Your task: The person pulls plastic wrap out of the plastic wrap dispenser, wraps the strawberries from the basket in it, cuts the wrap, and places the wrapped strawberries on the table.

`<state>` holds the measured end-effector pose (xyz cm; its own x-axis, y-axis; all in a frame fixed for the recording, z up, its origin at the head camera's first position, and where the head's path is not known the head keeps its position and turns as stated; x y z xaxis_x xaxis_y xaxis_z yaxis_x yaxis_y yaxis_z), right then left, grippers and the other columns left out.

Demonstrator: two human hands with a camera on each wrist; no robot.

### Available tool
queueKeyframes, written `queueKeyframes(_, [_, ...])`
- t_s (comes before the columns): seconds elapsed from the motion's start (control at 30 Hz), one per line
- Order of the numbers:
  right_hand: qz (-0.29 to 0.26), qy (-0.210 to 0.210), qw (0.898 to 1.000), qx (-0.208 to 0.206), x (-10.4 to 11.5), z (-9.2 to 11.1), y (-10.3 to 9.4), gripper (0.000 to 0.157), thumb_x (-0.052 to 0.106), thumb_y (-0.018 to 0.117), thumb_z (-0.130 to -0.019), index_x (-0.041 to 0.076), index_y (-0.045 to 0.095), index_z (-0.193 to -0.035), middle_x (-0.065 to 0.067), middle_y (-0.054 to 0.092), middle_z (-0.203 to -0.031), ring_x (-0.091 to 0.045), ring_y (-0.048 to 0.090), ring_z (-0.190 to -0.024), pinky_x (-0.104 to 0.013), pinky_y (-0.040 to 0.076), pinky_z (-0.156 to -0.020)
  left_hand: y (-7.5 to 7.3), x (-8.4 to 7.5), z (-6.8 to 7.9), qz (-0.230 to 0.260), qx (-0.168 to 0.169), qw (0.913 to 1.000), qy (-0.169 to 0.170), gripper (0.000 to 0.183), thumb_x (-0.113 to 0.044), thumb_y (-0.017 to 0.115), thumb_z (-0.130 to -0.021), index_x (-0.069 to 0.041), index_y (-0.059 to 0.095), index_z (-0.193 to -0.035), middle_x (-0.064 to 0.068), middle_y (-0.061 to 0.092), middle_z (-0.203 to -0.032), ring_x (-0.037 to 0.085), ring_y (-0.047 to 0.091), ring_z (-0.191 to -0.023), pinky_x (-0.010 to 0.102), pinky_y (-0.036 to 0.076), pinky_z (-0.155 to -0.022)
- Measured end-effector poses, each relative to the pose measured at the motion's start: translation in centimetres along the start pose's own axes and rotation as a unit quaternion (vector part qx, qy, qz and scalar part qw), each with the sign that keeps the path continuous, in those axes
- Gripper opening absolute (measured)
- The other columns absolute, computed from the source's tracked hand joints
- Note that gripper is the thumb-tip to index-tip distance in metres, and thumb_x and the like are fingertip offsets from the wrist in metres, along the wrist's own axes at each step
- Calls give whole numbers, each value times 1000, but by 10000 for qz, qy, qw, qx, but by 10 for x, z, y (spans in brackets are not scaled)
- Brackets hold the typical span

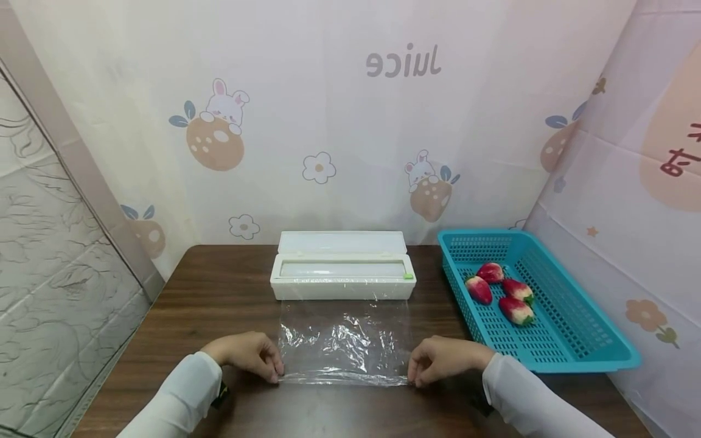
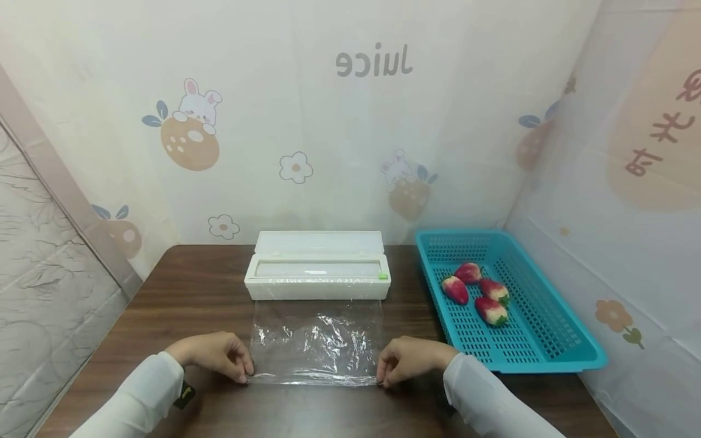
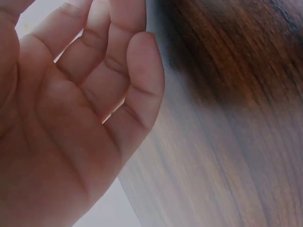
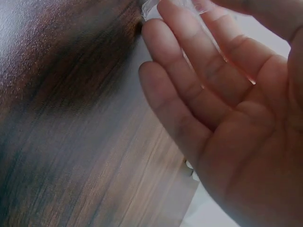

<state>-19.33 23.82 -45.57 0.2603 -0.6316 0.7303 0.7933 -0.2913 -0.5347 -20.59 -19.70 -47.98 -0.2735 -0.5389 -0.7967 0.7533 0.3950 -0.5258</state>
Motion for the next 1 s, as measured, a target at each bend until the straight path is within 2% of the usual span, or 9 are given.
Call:
queueKeyframes(0.13, [125, 63, 9999, 28, 1, 1, 2, 8, 17, 76, -87, 16, 75, -95, 10, 67, -83, -5, 61, -75, -24, 51, -70, 1, -1, 2, -33, 28, 9998, -179, 17, -15, 84, -80, -10, 73, -92, -7, 69, -72, 2, 59, -65, 20, 46, -63])
queueKeyframes(0.23, [412, -12, 9991, -15, 1, 2, 2, 5, 21, 73, -91, 18, 76, -93, 14, 64, -83, -2, 57, -75, -23, 50, -69, 2, 0, 3, 10, 79, 9996, -270, 20, -14, 84, -80, -12, 70, -93, -5, 68, -71, 2, 57, -64, 19, 43, -60])
queueKeyframes(0.37, [714, -222, 9971, -170, 0, 2, 0, 11, 23, 66, -97, 20, 76, -95, 17, 60, -85, 0, 53, -77, -23, 48, -69, 1, 1, 4, 19, 60, 9998, -203, 19, -11, 83, -81, -10, 69, -94, -3, 67, -72, 3, 57, -64, 20, 44, -61])
queueKeyframes(0.57, [474, -443, 9976, -229, 0, 2, -4, 13, 21, 65, -97, 17, 75, -103, 11, 68, -84, -2, 60, -76, -25, 52, -70, -3, 2, 3, 147, 18, 9999, -52, 20, -7, 82, -81, -7, 69, -96, -1, 67, -74, 5, 58, -66, 21, 45, -63])
queueKeyframes(0.83, [301, -32, 9994, -186, 4, 4, -6, 12, 18, 68, -95, 15, 75, -104, 11, 69, -88, -5, 61, -78, -26, 52, -74, -7, 1, 6, 50, 66, 10000, -48, 18, -9, 82, -81, -7, 71, -96, -3, 68, -78, 6, 60, -71, 22, 47, -68])
queueKeyframes(1.0, [326, -113, 9993, -119, 2, 5, -6, 12, 20, 69, -94, 17, 75, -104, 12, 69, -90, -4, 62, -81, -26, 52, -76, -6, 0, 7, 36, 41, 9999, -86, 19, -10, 82, -81, -9, 72, -97, -3, 68, -80, 8, 61, -74, 23, 48, -70])
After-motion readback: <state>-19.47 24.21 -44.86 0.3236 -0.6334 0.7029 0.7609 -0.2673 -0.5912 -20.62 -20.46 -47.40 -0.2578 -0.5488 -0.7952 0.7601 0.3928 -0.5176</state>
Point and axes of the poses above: each hand's wrist, its own z-axis away from the middle knuckle, its own y-axis out of the palm, x = y × z, the point moved 1 cm from there along -z, towards the middle knuckle
